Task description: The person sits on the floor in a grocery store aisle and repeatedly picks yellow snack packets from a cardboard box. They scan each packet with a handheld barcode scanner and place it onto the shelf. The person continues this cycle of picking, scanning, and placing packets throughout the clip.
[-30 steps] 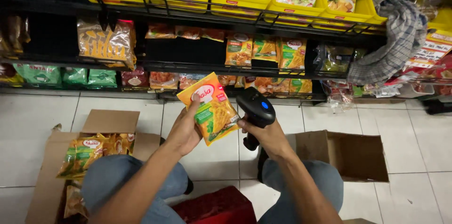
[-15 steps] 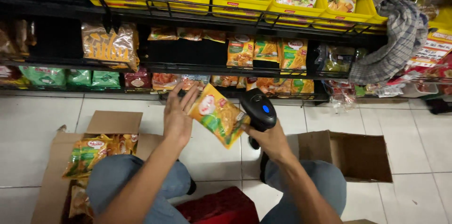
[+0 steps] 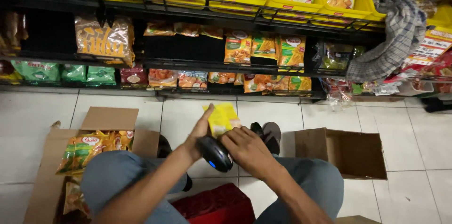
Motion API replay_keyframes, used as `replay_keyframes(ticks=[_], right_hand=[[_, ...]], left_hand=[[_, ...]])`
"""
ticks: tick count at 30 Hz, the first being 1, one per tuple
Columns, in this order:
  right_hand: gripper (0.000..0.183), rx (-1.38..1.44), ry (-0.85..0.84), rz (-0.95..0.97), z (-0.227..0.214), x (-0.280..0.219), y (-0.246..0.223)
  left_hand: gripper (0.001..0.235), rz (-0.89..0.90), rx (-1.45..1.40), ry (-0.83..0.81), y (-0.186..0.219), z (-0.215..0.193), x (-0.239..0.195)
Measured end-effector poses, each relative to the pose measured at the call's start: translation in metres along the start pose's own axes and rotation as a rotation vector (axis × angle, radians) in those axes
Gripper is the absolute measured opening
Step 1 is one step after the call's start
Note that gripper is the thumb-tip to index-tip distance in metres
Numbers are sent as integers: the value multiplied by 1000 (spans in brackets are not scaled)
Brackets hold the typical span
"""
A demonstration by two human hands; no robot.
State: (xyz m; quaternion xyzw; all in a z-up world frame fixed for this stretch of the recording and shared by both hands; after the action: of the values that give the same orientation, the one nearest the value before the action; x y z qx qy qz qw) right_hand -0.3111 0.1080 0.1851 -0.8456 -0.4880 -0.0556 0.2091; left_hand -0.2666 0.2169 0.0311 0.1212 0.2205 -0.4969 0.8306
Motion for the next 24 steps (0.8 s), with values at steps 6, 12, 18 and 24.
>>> replay_keyframes(ticks=[6,12,18,24], right_hand=[[48,249,97,88,2,-9,-11],[18,713,180,700,15,-16,7],[19,851,151,762,29,-19,7],[17,865,131,692,34,-16,4]], left_hand=[[59,348,133,26,60,26,-42],[66,538,243,-51,76,59,-87],[71,577,281,-97,76,65,-91],[74,598,308,-102,75,70,-96]])
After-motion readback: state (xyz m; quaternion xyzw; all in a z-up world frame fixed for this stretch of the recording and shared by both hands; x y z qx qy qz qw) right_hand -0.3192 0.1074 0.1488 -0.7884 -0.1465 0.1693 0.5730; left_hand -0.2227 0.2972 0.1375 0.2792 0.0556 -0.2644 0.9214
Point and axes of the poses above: each hand's wrist, its own x-axis towards the middle knuckle, its own z-axis out of the palm, y = z × x, the point moved 5 cm from there along x, towards the middle knuckle, and after that the axes turned 14 degrees about -z, right-handed, at the moved point
